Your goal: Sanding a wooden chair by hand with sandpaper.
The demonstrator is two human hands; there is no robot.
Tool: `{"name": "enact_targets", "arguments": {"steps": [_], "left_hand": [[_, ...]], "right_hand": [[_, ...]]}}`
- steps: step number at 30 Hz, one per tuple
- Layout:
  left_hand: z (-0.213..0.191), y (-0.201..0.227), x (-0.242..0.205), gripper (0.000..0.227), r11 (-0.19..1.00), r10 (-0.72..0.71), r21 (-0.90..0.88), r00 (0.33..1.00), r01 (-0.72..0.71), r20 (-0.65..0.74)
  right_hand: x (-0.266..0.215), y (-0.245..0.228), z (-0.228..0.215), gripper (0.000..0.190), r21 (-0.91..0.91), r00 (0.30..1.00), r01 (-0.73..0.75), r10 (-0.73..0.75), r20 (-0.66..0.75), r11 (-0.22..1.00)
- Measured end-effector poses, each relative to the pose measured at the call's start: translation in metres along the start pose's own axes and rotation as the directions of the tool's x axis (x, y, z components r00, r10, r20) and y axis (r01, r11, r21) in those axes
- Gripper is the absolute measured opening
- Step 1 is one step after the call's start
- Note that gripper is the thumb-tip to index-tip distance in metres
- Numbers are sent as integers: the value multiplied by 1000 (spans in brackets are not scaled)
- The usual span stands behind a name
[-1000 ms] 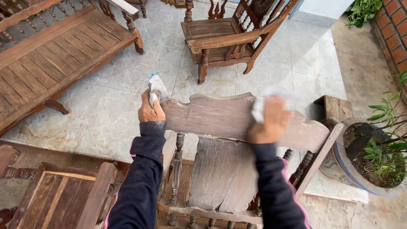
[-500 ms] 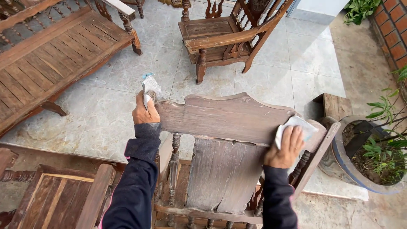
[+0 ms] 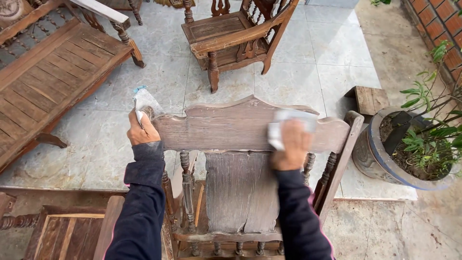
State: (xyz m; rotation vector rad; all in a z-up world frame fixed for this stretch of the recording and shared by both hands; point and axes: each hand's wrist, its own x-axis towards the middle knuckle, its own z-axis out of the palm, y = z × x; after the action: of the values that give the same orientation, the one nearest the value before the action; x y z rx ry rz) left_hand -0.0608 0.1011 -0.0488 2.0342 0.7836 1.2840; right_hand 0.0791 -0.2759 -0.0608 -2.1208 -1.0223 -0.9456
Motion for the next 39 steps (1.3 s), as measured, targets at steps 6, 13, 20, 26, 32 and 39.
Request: {"name": "enact_targets", "arguments": {"steps": [6,13,20,26,32,39], "left_hand": [[-1,5,-1,37,997,64,35,998,-63,-30],[-3,8,2,39,998,29,47,999,-28,-17],[-4,14,0,42,999,21,44,1000,-20,-15],[-2,2,1,45,997,58,60,998,-57,-2],[1,-17,2,44,997,1,71,1000,-3,27],[1,35,-32,66,859,390,349,920,-374,26]], "right_hand": [[-23,-23,41,60,-35,869,-452,431,-245,891],[-26,-65,43,77,-88,980,135,-120,157,987],[-65,26,9,56,5,879,-442,435,-195,897],[-39,-124,53,76,-112,916,226,-171,364,968],[-45,17,-14,72,-52,995,-40,45,85,998],[-36,52,-88,60,-100,981,-163,172,92,982]]}}
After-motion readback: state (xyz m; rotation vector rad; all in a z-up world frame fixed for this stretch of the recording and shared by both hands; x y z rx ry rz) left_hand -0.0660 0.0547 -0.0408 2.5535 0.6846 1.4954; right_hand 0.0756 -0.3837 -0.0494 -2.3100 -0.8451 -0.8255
